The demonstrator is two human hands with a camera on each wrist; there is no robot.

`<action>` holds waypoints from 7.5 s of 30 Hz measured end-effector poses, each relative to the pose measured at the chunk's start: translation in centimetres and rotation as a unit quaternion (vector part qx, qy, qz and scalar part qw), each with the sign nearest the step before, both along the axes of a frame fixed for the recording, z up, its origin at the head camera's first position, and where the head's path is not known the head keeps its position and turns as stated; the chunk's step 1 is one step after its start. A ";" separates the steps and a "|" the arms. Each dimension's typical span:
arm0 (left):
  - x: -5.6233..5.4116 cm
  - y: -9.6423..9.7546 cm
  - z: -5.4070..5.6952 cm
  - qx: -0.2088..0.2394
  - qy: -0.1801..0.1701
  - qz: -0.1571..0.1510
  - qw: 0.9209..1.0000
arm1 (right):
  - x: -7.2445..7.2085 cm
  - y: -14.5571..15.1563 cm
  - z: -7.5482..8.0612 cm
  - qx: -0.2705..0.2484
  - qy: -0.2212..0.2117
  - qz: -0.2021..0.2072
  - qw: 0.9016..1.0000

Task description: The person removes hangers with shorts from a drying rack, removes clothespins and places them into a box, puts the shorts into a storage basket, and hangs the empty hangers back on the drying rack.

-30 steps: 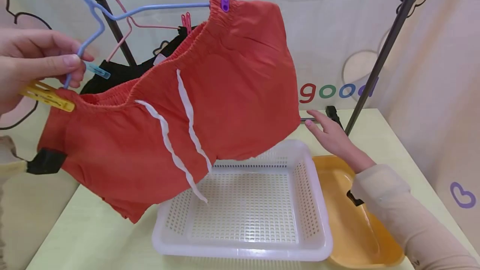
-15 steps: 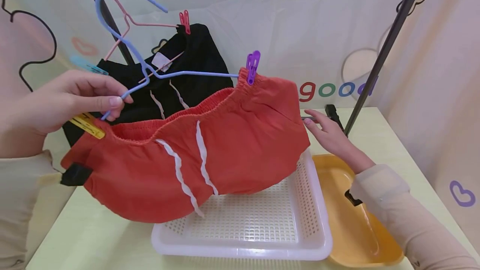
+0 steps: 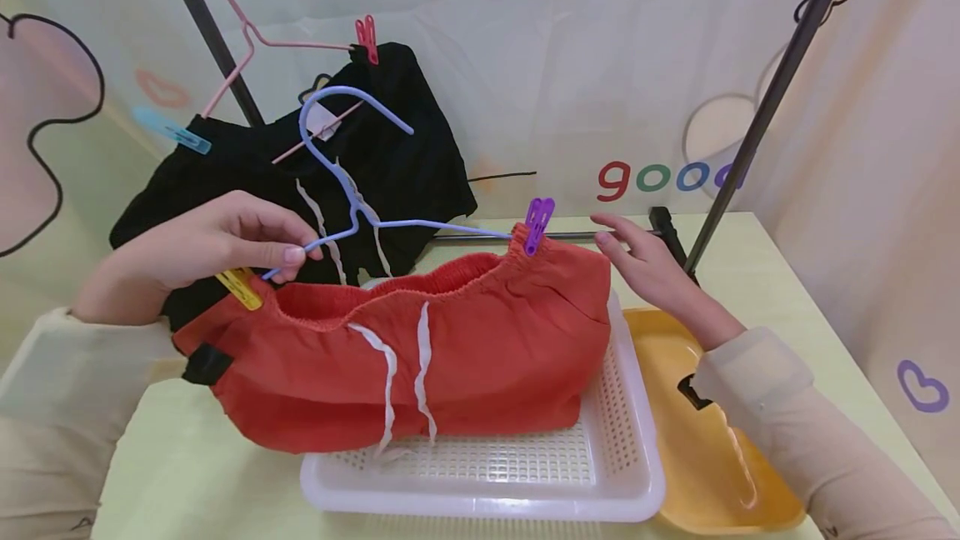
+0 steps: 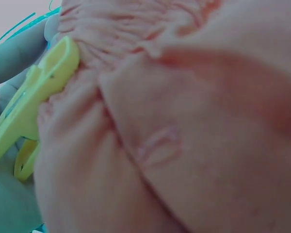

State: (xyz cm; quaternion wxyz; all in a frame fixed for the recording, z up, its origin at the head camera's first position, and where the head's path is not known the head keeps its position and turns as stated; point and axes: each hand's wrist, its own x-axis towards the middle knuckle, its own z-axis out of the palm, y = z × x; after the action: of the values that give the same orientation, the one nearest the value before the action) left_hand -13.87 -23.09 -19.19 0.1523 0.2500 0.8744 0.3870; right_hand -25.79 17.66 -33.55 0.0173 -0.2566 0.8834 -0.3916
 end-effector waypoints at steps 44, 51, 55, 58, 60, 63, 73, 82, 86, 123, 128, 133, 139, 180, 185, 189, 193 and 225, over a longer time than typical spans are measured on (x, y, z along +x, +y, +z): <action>-4.0 1.7 -9.4 0.043 -0.092 0.000 0.995 | 1.5 -2.6 1.7 -0.060 -0.087 0.136 0.985; -4.0 1.8 -10.3 0.052 -0.103 -0.007 0.993 | 1.3 -2.7 1.2 -0.045 -0.140 0.136 0.980; -4.0 1.7 -10.3 0.048 -0.105 -0.003 0.993 | 1.2 -2.7 0.8 -0.062 -0.143 0.148 0.977; -4.0 1.7 -10.3 0.044 -0.103 -0.004 0.994 | 1.1 -2.7 0.6 -0.078 -0.150 0.151 0.974; -4.1 1.6 -10.3 0.043 -0.102 -0.004 0.994 | 1.1 -2.7 0.4 -0.093 -0.161 0.153 0.971; -4.1 1.5 -10.4 0.043 -0.103 0.000 0.994 | 1.1 -2.6 0.2 -0.118 -0.179 0.157 0.964; -4.3 1.2 -10.5 0.046 -0.109 0.002 0.993 | 1.0 -2.3 -0.1 -0.155 -0.190 0.185 0.952; -4.4 1.2 -10.5 0.043 -0.112 0.004 0.993 | 1.1 -2.4 -0.5 -0.213 -0.152 0.193 0.946; -4.4 1.3 -10.5 0.042 -0.114 0.002 0.993 | 1.3 -2.7 -0.5 -0.238 -0.135 0.185 0.944; -4.5 1.5 -10.6 0.031 -0.118 -0.008 0.993 | 1.2 -1.7 -0.1 -0.181 0.002 0.114 0.977; -4.5 1.4 -10.6 0.032 -0.118 -0.010 0.993 | 1.0 -0.8 -0.3 -0.166 0.003 0.109 0.980; -4.5 1.4 -10.6 0.031 -0.117 -0.010 0.993 | 0.8 -0.1 -0.5 -0.145 -0.003 0.099 0.984; -4.5 1.4 -10.7 0.031 -0.116 -0.007 0.993 | 0.8 0.7 -0.8 -0.125 -0.030 0.083 0.988; -4.4 1.4 -10.9 0.031 -0.111 -0.005 0.993 | -0.3 5.5 -4.0 -0.072 -0.214 -0.035 0.974; -4.3 1.4 -10.7 0.024 -0.112 0.004 0.993 | -0.4 5.6 -4.3 -0.044 -0.240 -0.039 0.969; -4.3 1.4 -10.5 0.018 -0.111 0.009 0.994 | -0.5 5.8 -4.6 -0.020 -0.256 -0.040 0.966; -4.2 1.4 -10.6 0.021 -0.113 0.009 0.993 | -0.5 6.0 -5.0 -0.012 -0.267 -0.038 0.963; -4.2 1.3 -10.7 0.017 -0.107 0.009 0.994 | -0.1 6.7 -7.9 0.065 -0.294 -0.040 0.953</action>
State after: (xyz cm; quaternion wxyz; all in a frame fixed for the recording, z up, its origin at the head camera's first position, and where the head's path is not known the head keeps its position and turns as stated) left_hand -18.03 -21.81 -29.87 0.2371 0.2014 0.8486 0.4278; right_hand -25.89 24.34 -41.48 0.2773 -0.0930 0.8721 -0.3923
